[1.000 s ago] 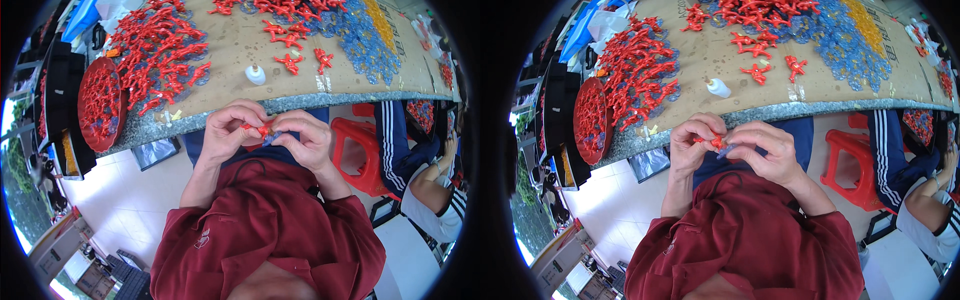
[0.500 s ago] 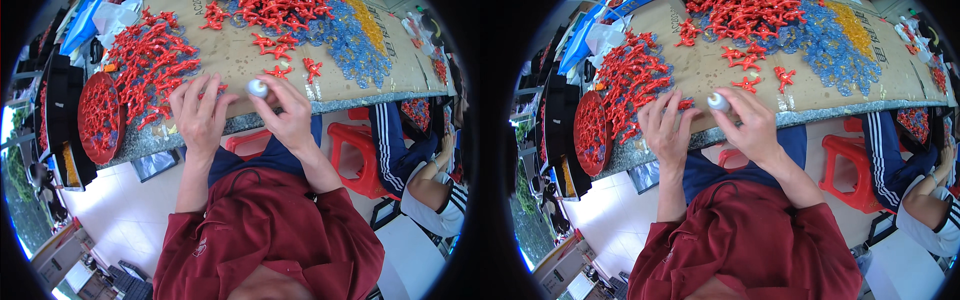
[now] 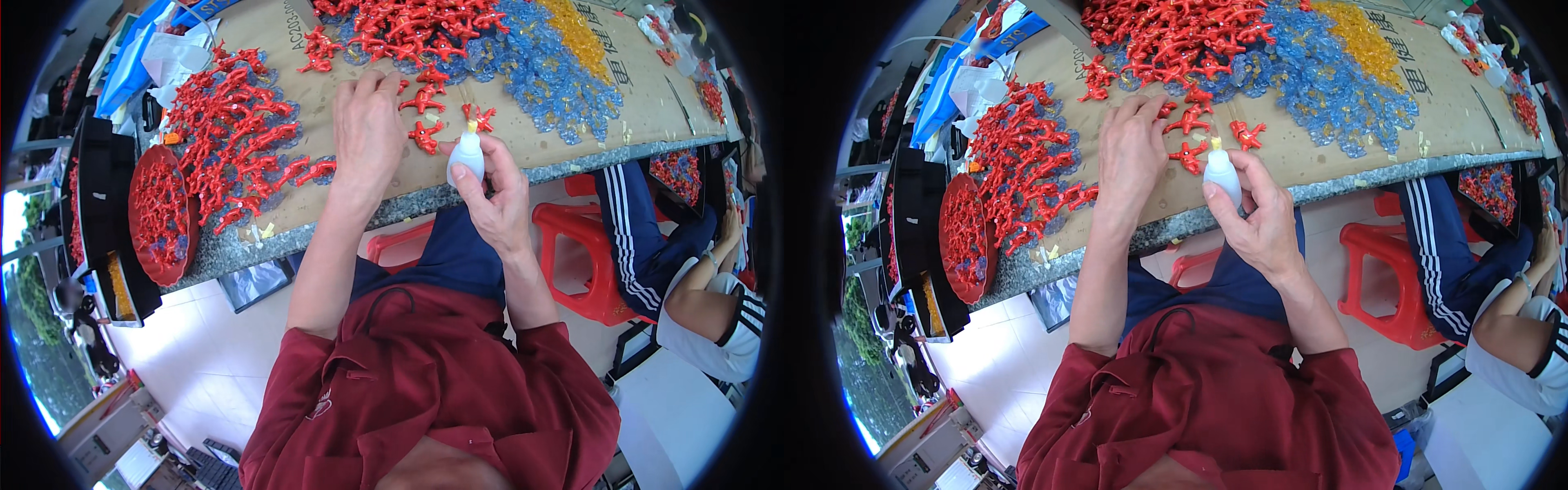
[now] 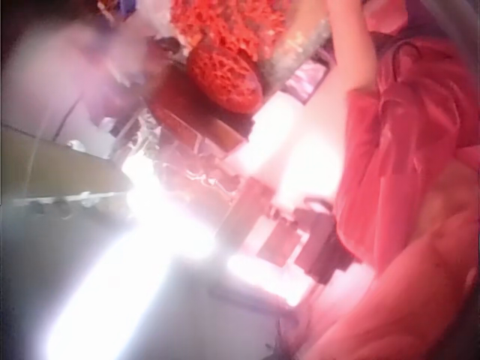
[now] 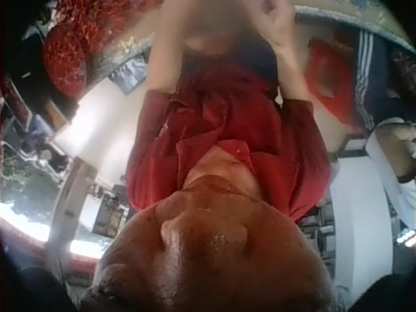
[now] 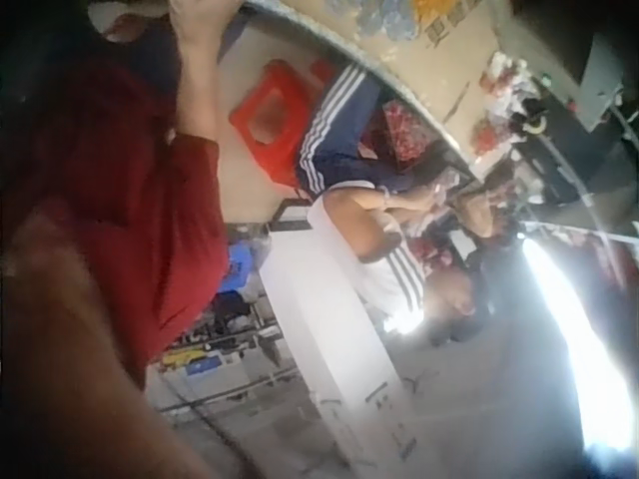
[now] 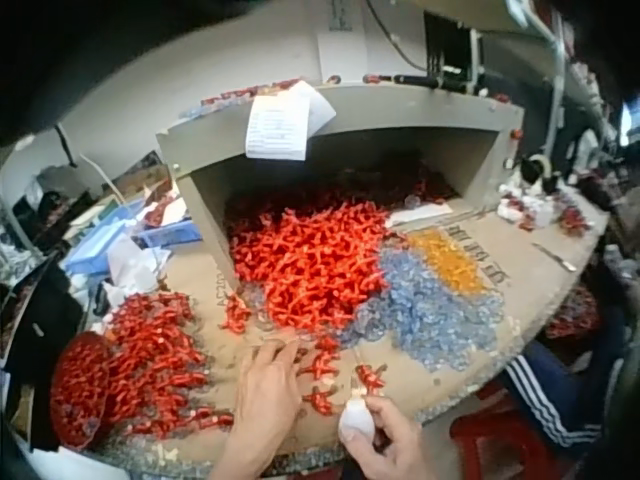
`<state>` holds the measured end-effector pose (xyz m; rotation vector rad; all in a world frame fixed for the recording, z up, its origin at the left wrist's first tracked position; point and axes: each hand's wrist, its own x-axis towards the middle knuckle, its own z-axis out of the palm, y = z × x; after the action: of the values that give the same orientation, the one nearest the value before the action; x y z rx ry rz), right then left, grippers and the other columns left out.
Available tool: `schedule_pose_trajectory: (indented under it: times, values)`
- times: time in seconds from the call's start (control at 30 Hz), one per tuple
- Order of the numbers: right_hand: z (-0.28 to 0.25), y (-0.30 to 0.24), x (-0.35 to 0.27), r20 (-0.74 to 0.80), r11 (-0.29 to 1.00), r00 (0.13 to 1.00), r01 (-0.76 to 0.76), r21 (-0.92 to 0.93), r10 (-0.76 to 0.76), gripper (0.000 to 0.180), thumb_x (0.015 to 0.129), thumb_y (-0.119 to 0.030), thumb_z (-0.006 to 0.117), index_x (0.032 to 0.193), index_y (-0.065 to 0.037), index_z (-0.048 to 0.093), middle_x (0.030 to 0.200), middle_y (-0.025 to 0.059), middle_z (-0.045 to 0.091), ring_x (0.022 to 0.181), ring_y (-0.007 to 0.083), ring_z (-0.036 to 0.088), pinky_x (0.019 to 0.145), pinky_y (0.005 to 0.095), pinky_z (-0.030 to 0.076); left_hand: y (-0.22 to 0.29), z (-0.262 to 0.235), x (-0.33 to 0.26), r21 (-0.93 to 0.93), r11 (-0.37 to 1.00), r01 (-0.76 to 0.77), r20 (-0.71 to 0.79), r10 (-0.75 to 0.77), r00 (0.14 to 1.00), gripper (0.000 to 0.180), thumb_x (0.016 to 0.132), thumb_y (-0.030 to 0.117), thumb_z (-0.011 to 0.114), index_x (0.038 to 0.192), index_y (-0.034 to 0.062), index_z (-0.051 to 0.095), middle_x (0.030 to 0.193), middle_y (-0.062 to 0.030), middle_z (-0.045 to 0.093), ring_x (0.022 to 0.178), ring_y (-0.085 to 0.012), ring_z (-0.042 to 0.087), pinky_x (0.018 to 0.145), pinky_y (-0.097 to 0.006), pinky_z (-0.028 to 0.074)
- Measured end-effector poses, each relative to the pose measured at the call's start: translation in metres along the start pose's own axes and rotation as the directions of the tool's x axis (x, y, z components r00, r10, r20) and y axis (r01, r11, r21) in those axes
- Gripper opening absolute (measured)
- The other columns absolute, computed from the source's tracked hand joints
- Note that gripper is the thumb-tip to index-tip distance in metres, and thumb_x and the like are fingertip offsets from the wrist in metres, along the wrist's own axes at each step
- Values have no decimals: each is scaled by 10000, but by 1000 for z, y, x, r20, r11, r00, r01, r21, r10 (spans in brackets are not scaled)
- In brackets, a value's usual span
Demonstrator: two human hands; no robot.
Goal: The person applies glue from a glue bottle to small red plastic toy parts and sticks them together by hand on a work table.
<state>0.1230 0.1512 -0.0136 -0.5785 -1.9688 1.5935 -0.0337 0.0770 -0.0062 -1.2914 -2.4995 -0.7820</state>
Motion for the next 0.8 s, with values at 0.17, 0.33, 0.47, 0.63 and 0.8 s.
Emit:
schedule_pose_trajectory:
  times: [0.17, 0.33, 0.47, 0.63, 0.8]
  values:
    - [9, -1, 0, -69, 983, 996, 68, 171, -57, 317, 825, -146, 603, 1082, 2, 494, 820, 70, 644, 679, 73, 556, 612, 208, 437, 4, -7, -5, -208, 973, 105, -49, -118, 992, 161, 751, -26, 565, 906, -12, 605, 877, -140, 570, 803, -294, 554, 708, -380, 442]
    - [9, -10, -1, -74, 978, 997, 45, 205, -30, 340, 879, -166, 544, 1147, 14, 435, 866, 52, 595, 753, 64, 504, 678, 199, 403, 18, -24, -18, -338, 938, 79, -233, -165, 958, 124, 796, -14, 559, 912, -4, 604, 865, -112, 570, 734, -220, 581, 647, -291, 458]
    - [21, -8, 3, -136, 978, 981, 157, 134, -139, 345, 883, -156, 537, 1157, 15, 414, 888, 63, 580, 748, 74, 505, 660, 194, 409, 26, -31, -39, -704, 694, 148, -160, -358, 920, 113, 840, -3, 548, 940, -32, 591, 852, -55, 583, 750, -117, 573, 654, -220, 460]
    - [35, -6, 1, -271, 946, 918, 317, 63, -289, 358, 826, -123, 613, 1127, -7, 459, 893, 111, 601, 756, 159, 598, 655, 280, 481, 32, -38, -69, -899, -62, 433, 426, -351, 834, 211, 871, 38, 533, 1070, -30, 552, 967, -74, 598, 802, -119, 580, 715, -233, 486]
    - [34, -12, 0, -27, 921, 929, 363, -144, -370, 379, 824, -98, 601, 1160, -14, 446, 908, 113, 595, 765, 172, 601, 675, 276, 482, 32, -40, -96, -810, -325, 488, 573, -264, 776, 239, 850, 13, 553, 1083, -39, 547, 930, -74, 613, 818, -113, 588, 738, -241, 498]
